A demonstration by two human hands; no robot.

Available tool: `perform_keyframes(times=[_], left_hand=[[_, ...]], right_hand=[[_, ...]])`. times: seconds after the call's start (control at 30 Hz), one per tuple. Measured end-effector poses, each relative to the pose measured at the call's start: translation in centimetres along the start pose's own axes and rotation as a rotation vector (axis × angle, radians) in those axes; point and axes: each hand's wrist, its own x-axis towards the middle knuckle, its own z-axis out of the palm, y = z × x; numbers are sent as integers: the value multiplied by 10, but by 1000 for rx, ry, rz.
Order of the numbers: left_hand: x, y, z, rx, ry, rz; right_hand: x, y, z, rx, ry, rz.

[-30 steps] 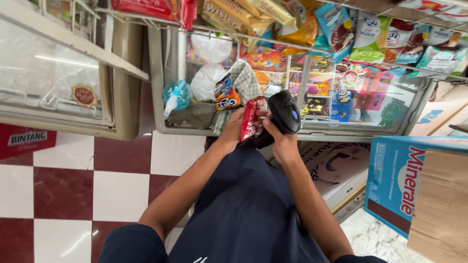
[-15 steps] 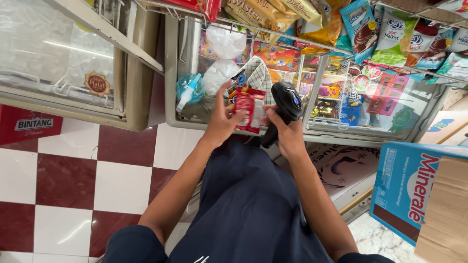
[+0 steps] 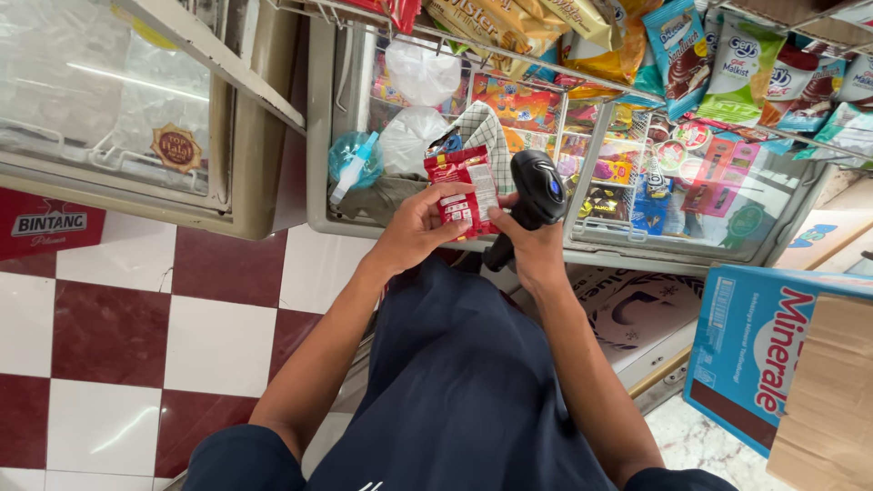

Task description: The person uses a handheld barcode scanner to scan various snack bags and boxes from a cardboard box and store shelves. The person picks up snack items, scans their barcodes, and either places them back in the box or returns them to the shelf.

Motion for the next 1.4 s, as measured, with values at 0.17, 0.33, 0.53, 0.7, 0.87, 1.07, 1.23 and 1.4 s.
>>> perform_keyframes(times=[0.17,0.33,0.53,0.7,0.87,1.07,1.23,1.4], left_hand=[[0,-4,1,91,15,-14],[1,-5,0,109,78,58],[1,6,-11,277,179,140],[3,13,-10,378,204,144],[6,16,-5,499,229,166],[10,11,-5,441,194,194],[9,18,-2,458,134,258],[5,38,16,742,186,137]], right_hand=[[0,-1,1,4,29,-54],[-5,-3,6,-163,70,-104],[-31,-23,6,-599,-83,-53],[-49,-25,17,-673,-284,13],[-49,-26,22,-621,-349,-48],[-48,-32,19,-567,-342,-69],[-49,-31,11,-580,-266,-38],[-45,-39,10,-541,-31,-152]])
